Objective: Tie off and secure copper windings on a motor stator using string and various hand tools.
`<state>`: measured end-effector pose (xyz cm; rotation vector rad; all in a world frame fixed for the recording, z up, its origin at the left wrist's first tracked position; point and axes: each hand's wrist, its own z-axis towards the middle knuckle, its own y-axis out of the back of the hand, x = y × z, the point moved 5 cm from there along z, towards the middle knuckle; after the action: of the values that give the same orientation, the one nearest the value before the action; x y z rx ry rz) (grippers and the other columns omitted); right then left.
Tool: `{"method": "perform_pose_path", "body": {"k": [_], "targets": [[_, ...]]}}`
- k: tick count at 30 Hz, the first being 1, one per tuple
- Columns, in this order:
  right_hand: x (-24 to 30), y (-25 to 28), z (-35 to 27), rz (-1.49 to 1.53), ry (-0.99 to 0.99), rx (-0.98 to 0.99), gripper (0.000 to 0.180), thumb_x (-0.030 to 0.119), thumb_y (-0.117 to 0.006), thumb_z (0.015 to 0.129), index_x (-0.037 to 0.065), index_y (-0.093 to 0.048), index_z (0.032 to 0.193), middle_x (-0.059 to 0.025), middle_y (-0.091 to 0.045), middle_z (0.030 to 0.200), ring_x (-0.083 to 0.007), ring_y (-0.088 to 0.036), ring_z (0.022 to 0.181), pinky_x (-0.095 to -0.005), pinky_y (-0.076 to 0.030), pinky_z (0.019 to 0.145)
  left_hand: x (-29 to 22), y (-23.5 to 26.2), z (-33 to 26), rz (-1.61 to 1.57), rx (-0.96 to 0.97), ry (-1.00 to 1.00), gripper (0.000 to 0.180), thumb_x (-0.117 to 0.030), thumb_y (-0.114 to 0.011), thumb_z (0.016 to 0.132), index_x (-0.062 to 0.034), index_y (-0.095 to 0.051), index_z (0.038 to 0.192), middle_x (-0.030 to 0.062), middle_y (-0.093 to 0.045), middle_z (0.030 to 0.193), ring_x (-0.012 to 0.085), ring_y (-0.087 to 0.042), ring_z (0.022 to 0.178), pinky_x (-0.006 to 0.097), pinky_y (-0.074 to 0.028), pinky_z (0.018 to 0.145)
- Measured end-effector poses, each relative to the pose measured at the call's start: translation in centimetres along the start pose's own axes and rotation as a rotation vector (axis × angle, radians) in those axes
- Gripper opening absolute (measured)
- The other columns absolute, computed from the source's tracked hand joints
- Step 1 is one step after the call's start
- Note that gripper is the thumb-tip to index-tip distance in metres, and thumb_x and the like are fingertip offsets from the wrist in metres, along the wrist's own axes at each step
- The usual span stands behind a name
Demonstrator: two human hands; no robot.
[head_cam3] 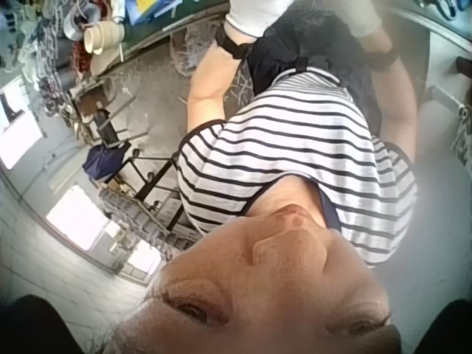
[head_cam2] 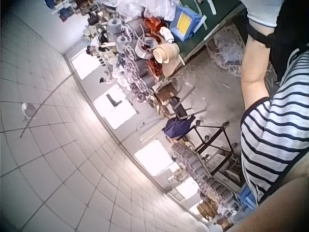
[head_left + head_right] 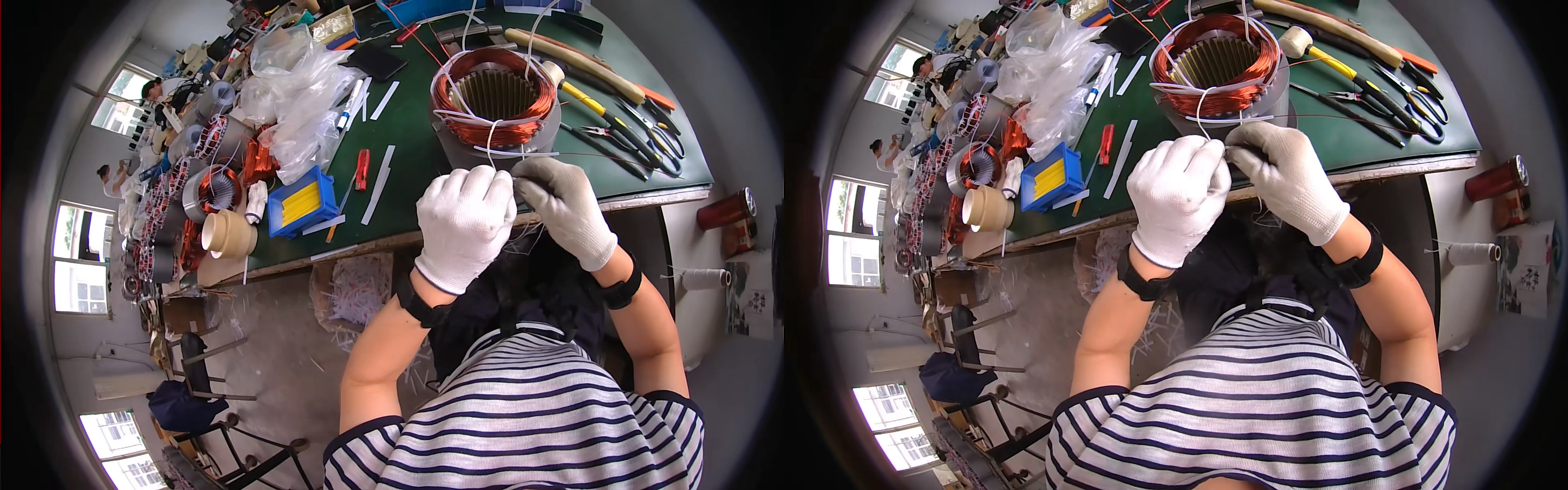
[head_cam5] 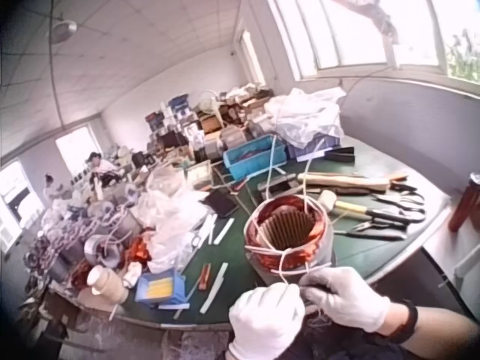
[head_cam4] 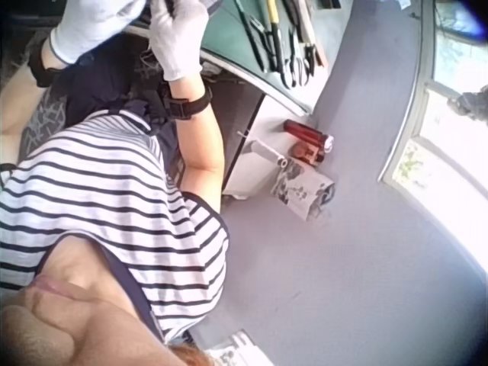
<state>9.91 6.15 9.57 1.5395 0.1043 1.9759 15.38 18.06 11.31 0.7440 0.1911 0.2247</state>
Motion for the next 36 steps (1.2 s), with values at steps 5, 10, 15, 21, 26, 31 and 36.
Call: {"method": "perform_pose_path", "body": {"k": [5, 10, 15, 21, 26, 31, 36], "targets": [[-1.1, 1.2, -3.2, -0.061, -0.099, -0.163, 0.019, 0.0, -0.06, 0.08, -0.001, -0.059, 0.099, -0.0161, -0.06, 0.075, -0.0262, -0.061, 0.067, -0.0334, -0.049, 0.066, 0.4, 0.8, -0.6, -0.06, -0.1, 0.119, 0.021, 0.002, -0.066, 0.062, -0.0083, -0.063, 0.08, 0.0049, -0.059, 0.076, 0.0233, -0.058, 0.065, 0.034, -0.046, 0.058], [-3.9, -0.4, -5.8, -0.325, 0.006, 0.071, 0.026, 0.001, -0.063, 0.076, 0.002, -0.062, 0.102, -0.017, -0.062, 0.083, -0.0366, -0.061, 0.078, -0.0386, -0.05, 0.066, -0.1, -0.1, -1.0, -0.224, -0.033, 0.185, 0.018, 0.003, -0.065, 0.063, -0.0062, -0.063, 0.078, 0.007, -0.058, 0.072, 0.0251, -0.058, 0.062, 0.033, -0.047, 0.056], [2.1, 0.4, -1.7, -0.179, 0.244, -0.031, 0.03, -0.001, -0.061, 0.074, 0.004, -0.062, 0.104, -0.0148, -0.059, 0.082, -0.0353, -0.061, 0.072, -0.0396, -0.049, 0.062, -0.3, 0.4, -0.9, -0.335, -0.028, 0.272, 0.015, 0.004, -0.063, 0.065, -0.0044, -0.063, 0.077, 0.009, -0.058, 0.071, 0.0251, -0.058, 0.061, 0.032, -0.047, 0.054], [1.0, -0.1, 0.0, -0.169, 0.235, 0.061, 0.01, 0.003, -0.063, 0.078, 0.002, -0.062, 0.088, -0.0159, -0.061, 0.079, -0.0366, -0.061, 0.073, -0.0381, -0.05, 0.064, 0.8, 0.4, -1.5, -0.263, -0.057, 0.343, 0.014, 0.004, -0.062, 0.068, -0.0039, -0.063, 0.079, 0.0097, -0.059, 0.074, 0.0248, -0.06, 0.063, 0.032, -0.048, 0.056], [0.4, -0.1, -0.1, -0.13, 0.167, -0.005, 0.009, 0.0, -0.062, 0.078, -0.001, -0.062, 0.087, -0.0177, -0.062, 0.078, -0.0365, -0.061, 0.072, -0.0369, -0.05, 0.065, -0.1, 0.9, -0.9, -0.158, -0.023, 0.244, 0.019, -0.004, -0.065, 0.072, -0.0053, -0.062, 0.091, 0.0077, -0.063, 0.086, 0.0245, -0.062, 0.074, 0.033, -0.05, 0.068], [0.6, -0.2, -0.4, -0.129, 0.174, -0.036, 0.008, 0.001, -0.062, 0.077, 0.0, -0.062, 0.085, -0.0171, -0.062, 0.077, -0.036, -0.062, 0.071, -0.0368, -0.05, 0.063, -0.5, 0.1, -0.3, 0.037, 0.083, 0.105, 0.012, -0.006, -0.065, 0.068, -0.0075, -0.058, 0.078, 0.0051, -0.057, 0.074, 0.0243, -0.057, 0.066, 0.037, -0.045, 0.064], [-0.9, -0.5, -0.9, -0.19, 0.168, -0.104, 0.008, 0.001, -0.061, 0.078, 0.001, -0.063, 0.085, -0.0164, -0.062, 0.076, -0.0342, -0.063, 0.069, -0.0359, -0.05, 0.064, 0.7, -2.2, -0.4, -0.122, 0.148, 0.225, 0.01, -0.003, -0.062, 0.067, -0.0062, -0.06, 0.077, 0.0073, -0.058, 0.075, 0.0279, -0.057, 0.067, 0.038, -0.046, 0.062]]}}
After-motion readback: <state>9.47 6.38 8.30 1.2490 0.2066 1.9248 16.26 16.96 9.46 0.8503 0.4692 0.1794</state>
